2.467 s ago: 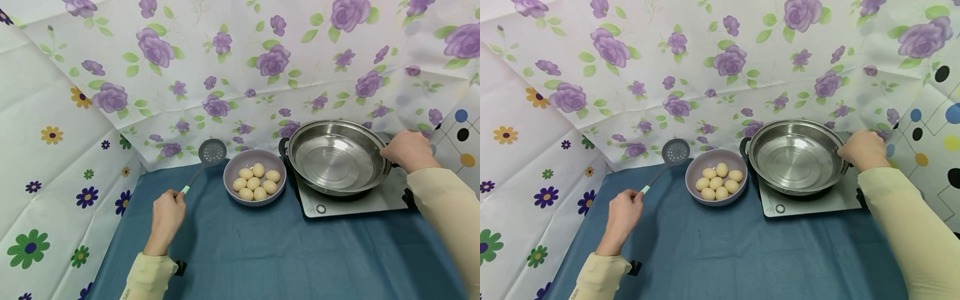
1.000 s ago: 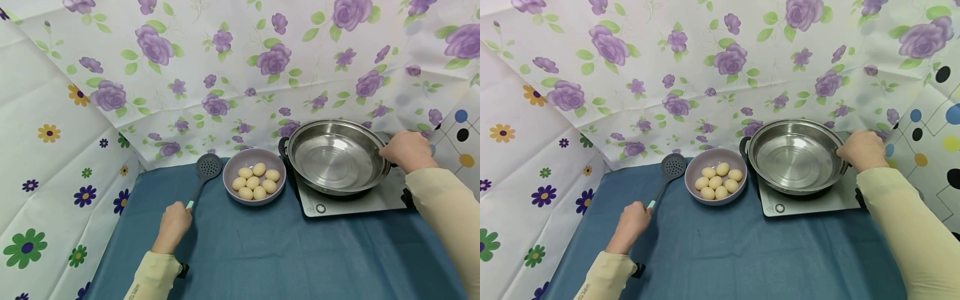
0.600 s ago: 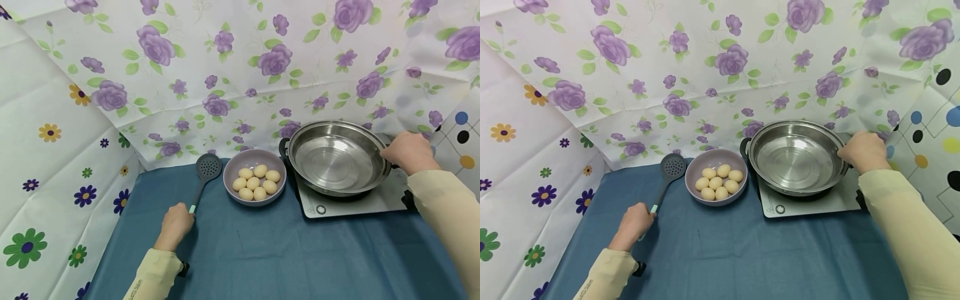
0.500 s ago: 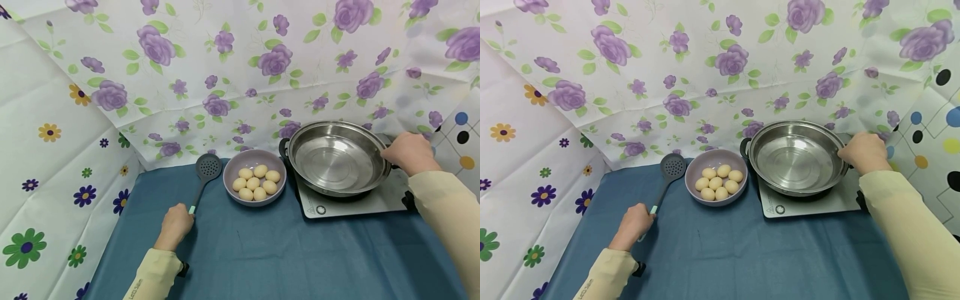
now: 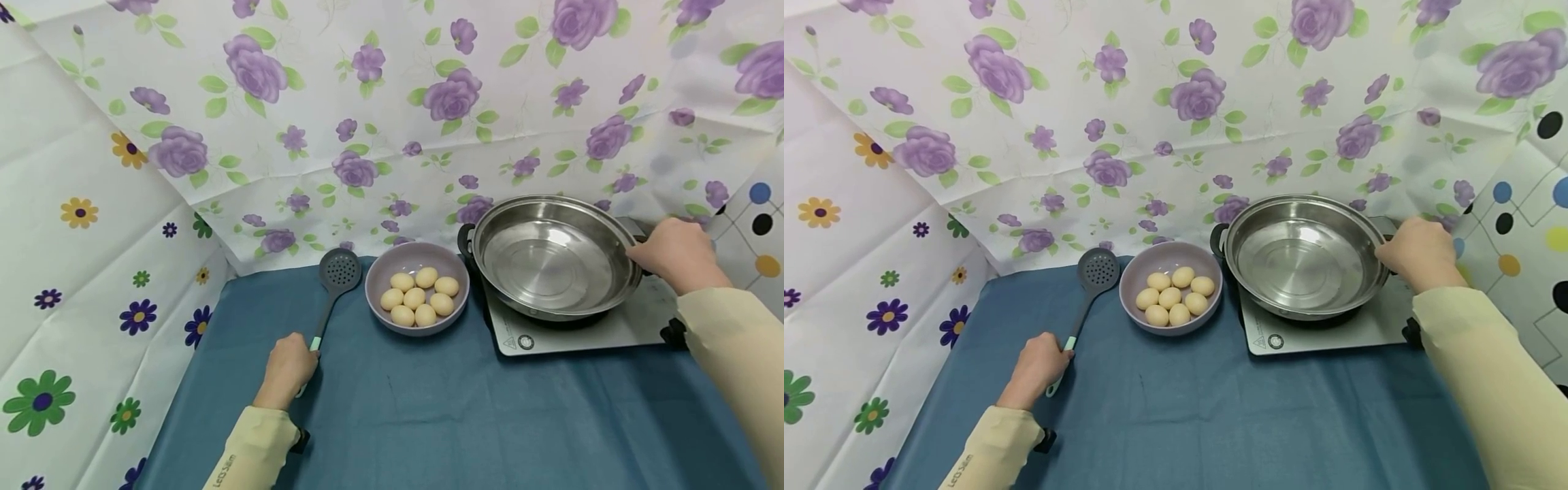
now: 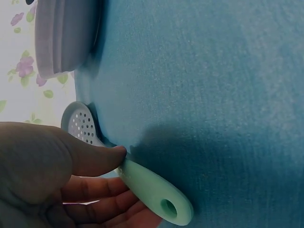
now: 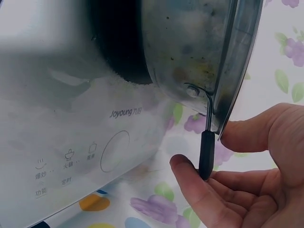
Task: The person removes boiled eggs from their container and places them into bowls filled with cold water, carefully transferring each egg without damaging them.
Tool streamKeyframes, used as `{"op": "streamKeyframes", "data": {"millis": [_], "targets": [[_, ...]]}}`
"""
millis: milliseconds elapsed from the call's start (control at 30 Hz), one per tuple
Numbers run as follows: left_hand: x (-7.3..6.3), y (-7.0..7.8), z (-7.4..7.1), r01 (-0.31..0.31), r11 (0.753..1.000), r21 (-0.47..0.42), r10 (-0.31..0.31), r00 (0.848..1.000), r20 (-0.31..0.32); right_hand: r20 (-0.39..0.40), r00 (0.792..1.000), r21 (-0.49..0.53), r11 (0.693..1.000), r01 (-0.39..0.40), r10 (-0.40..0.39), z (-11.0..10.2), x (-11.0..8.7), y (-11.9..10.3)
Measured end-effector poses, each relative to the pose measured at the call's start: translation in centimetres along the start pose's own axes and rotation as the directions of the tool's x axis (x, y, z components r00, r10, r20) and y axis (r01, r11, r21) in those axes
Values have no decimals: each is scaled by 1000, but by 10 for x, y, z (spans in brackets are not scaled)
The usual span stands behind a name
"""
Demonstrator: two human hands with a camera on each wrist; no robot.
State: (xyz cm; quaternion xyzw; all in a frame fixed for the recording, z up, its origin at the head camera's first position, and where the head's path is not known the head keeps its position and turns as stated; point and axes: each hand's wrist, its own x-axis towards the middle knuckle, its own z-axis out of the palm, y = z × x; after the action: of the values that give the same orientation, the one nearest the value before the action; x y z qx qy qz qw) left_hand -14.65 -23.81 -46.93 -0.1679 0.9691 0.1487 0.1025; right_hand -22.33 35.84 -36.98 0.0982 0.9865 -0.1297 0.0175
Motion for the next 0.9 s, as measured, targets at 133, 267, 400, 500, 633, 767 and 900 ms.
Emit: {"op": "streamKeyframes", "data": {"millis": [133, 267, 400, 500, 633, 767, 900], "targets": [[-2, 2, 0, -1, 1000, 11, 1, 1000, -15, 7, 1000, -14, 1000, 9, -9, 1, -1, 3], [-2, 1, 1, -3, 1000, 25, 4, 999, -31, 40, 999, -36, 999, 27, -26, -2, 0, 6], [-3, 0, 2, -1, 1000, 19, 1, 999, -37, 69, 997, -48, 998, 37, -34, -2, 0, 7], [-4, -2, -2, -10, 1000, 12, 11, 999, -54, 84, 996, -53, 998, 37, -33, -3, -1, 6], [-6, -2, -12, -38, 999, 15, 40, 993, -113, 95, 995, -35, 999, 16, -12, -5, -5, 4], [-12, 0, -25, -91, 996, 15, 92, 972, -217, 55, 998, 16, 1000, 2, -3, -7, -13, -1], [-19, 5, -39, -155, 988, 4, 147, 929, -341, -42, 998, 61, 996, 57, -55, -11, -25, -11]]}}
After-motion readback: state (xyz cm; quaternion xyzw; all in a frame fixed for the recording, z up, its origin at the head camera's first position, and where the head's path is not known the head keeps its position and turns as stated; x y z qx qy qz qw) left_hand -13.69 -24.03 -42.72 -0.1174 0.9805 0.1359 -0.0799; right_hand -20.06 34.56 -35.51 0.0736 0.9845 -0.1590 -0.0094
